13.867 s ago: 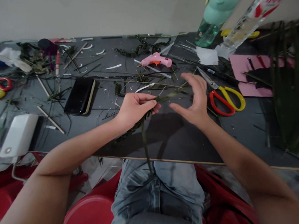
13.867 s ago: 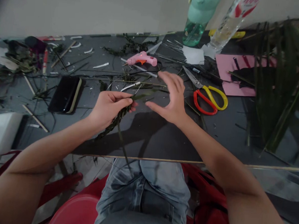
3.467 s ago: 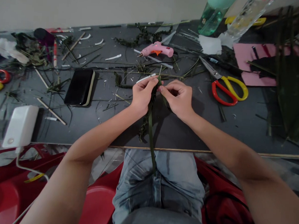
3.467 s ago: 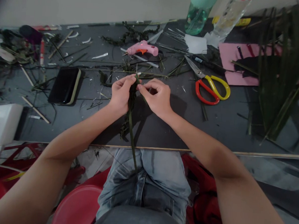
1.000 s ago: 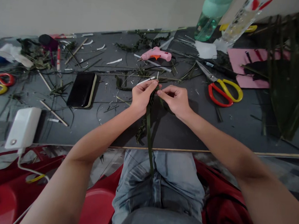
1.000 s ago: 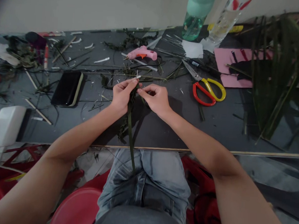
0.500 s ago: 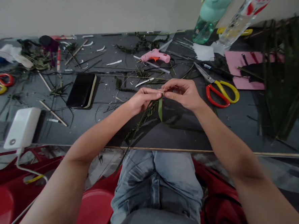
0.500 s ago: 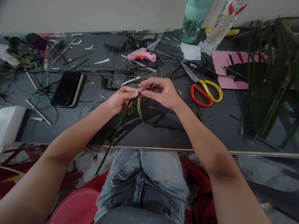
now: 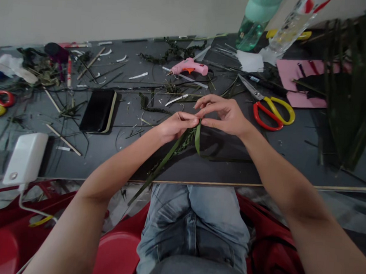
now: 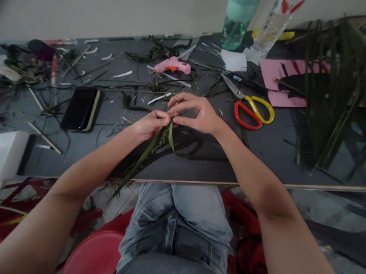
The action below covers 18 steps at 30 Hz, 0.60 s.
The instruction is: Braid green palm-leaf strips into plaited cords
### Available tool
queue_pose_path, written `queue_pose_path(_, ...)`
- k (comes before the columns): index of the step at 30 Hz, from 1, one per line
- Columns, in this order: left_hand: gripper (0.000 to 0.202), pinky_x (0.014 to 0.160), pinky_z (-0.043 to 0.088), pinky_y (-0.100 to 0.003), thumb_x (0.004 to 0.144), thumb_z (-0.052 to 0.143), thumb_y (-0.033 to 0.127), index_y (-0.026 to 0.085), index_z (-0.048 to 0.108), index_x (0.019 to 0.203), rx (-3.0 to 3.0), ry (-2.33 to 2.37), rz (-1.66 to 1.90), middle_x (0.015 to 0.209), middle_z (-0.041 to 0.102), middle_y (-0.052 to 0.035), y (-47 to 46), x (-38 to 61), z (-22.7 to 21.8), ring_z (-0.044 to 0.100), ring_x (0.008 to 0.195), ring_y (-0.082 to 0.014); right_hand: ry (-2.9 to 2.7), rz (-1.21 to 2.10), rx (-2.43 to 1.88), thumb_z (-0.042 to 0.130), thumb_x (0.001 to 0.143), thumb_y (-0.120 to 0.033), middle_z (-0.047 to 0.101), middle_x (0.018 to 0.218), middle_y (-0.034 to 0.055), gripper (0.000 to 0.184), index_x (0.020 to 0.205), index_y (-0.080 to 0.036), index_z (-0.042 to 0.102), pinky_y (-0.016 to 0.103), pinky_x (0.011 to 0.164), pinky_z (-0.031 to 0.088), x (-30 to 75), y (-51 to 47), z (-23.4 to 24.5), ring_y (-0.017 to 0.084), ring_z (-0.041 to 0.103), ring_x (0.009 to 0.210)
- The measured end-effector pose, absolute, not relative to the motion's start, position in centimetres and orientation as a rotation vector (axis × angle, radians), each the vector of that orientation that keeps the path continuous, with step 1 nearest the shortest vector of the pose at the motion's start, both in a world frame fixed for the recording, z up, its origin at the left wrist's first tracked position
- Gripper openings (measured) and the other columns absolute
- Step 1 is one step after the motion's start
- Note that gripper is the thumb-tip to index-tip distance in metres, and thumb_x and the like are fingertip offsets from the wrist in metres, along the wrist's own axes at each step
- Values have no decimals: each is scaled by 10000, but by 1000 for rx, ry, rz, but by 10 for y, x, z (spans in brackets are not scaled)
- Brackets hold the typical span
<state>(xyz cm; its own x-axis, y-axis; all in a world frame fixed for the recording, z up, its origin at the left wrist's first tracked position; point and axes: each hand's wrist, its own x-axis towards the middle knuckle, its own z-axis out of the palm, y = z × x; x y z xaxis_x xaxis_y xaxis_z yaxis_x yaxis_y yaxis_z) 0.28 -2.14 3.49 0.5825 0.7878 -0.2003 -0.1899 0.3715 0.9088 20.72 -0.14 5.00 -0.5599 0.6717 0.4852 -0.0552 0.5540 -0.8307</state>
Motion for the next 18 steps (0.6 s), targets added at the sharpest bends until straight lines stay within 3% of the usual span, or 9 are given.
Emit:
queue_pose_path(4,328,792,599,-326,580,933,457,232,793,774,1066,718,721,802,767,-54,-22,7,36,744,843,-190,-1978,1053,-477,802,795,-431,694,1167,38,213,990,-347,802,415,970,514,207,-4,53,214,634,1101)
queue_pose_path(7,462,793,589,-336,536,924,559,216,790,815,1127,683,698,851,762,-70,-24,11,40,736,909,-217,-1984,1056,-455,786,811,-439,701,1162,36,169,948,-344,808,433,981,502,205,-5,56,214,634,1099)
queue_pose_path(10,573,723,554,-296,487,884,672,198,763,784,1141,639,710,819,738,-62,-24,14,39,705,806,-177,-1924,1101,-490,802,776,-501,700,1132,39,197,867,-326,809,451,986,500,202,-5,56,220,634,1092)
queue_pose_path(14,549,621,465,-235,486,892,651,187,675,683,1200,765,972,667,630,16,-17,15,35,562,614,-82,-1763,1112,-621,834,706,-562,696,1068,42,280,757,-290,789,430,960,519,198,-3,51,215,640,1059)
queue_pose_path(18,484,656,469,-235,558,880,619,195,693,696,1391,883,1187,721,670,5,-14,9,48,594,678,-95,-1619,1173,-677,837,698,-562,710,963,46,332,717,-239,760,382,902,544,196,-5,49,188,663,959)
